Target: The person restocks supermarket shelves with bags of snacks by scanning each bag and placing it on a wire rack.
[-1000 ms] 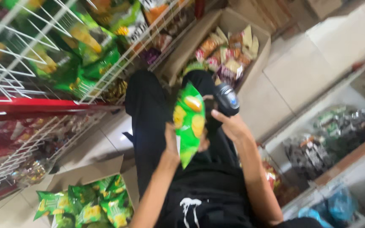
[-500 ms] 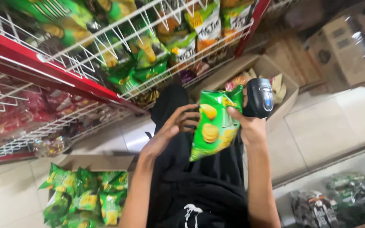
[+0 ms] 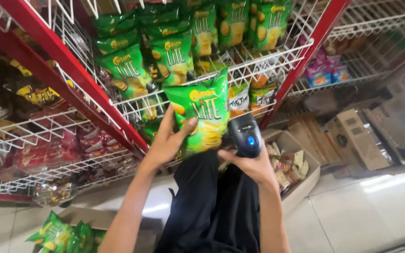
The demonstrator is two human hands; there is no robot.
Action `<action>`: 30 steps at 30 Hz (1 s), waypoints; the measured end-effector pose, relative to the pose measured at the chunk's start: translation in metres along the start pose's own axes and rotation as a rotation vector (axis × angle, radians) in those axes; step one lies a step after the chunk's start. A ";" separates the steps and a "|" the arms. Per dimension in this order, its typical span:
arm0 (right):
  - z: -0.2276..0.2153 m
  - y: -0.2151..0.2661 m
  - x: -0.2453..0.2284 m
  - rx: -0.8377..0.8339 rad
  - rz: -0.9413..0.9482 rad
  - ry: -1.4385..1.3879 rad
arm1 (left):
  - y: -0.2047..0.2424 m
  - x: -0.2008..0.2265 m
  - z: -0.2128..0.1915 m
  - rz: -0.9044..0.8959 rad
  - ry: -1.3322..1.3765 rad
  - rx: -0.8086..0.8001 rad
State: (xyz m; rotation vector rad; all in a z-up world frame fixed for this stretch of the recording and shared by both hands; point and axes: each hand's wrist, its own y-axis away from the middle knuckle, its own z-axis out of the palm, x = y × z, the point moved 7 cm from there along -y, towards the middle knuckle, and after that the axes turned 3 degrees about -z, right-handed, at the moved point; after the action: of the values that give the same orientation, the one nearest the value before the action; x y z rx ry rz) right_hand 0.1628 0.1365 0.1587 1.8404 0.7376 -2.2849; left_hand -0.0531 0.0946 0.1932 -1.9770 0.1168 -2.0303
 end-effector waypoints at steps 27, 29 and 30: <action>-0.022 -0.221 -0.023 0.157 -0.347 0.678 | -0.354 -0.073 -0.055 0.044 -0.884 0.275; -0.021 -0.218 -0.016 0.199 -0.353 0.699 | -0.349 -0.077 -0.046 0.004 -0.894 0.283; -0.023 -0.216 -0.014 0.248 -0.362 0.720 | -0.342 -0.062 -0.037 0.164 -1.081 0.365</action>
State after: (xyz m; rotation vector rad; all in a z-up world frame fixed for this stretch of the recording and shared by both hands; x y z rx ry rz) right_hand 0.1039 0.3326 0.2330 2.9151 0.9636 -1.9211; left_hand -0.1441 0.4306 0.2230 -2.3891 -0.2953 -0.6207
